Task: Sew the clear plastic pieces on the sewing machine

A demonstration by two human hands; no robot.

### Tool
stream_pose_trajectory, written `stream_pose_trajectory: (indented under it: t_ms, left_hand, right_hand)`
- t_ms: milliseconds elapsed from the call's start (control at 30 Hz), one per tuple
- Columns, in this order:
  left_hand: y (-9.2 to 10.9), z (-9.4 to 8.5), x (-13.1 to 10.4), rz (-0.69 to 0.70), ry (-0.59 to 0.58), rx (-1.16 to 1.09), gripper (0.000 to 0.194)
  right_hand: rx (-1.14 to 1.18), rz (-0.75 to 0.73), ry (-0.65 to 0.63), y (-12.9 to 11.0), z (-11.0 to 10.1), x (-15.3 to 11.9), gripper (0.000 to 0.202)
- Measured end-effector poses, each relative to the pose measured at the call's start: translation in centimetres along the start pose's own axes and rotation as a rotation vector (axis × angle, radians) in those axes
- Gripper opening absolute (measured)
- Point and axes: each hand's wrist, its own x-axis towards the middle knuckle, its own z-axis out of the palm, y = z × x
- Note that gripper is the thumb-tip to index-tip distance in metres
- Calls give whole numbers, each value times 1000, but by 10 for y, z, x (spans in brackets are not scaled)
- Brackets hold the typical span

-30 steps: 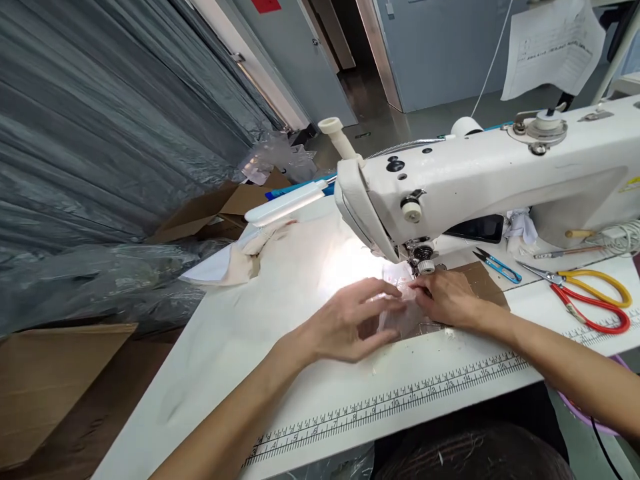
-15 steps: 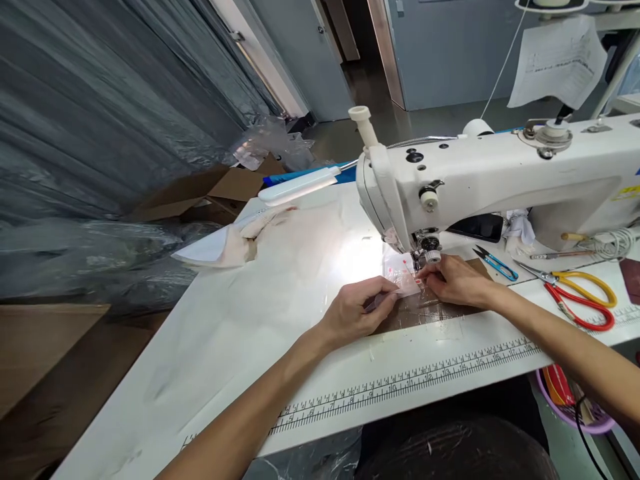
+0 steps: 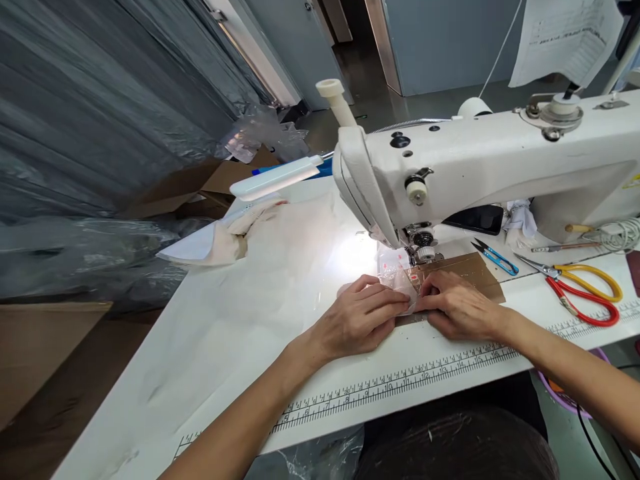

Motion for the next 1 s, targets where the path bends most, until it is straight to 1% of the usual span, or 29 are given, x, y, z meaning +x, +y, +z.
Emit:
stream_pose_trajectory:
  t_ms: [133,200,267,333,433,567,833,1000]
  left_hand:
    - [0,2,-1,5,-17,-19,21]
    - [0,2,-1,-2,-16,-13,17]
    - [0,2,0,3,-10,0,11]
    - [0,2,1,12,2,14,8]
    - [2,2,2,14,20,26,6]
    - [1,3,2,18,49,34,7]
    - [-1,4,3,42,33,74,10]
    - [-1,4,4,38,31,63,10]
  right_hand:
    - [156,24,-21,7,-14,6,36]
    - [147,52,-21,12,-21,12,35]
    - [76,43,-35,17,-23,18,35]
    - [11,10,-43,21,-20,22,36]
    - [-60,-15,-19,24,-12,21,34]
    - [-84,-15,14,25,-4,17,33]
    - [-62,7,53,24,-2,15,33]
    - [-81,22,31,19,-3,15,34]
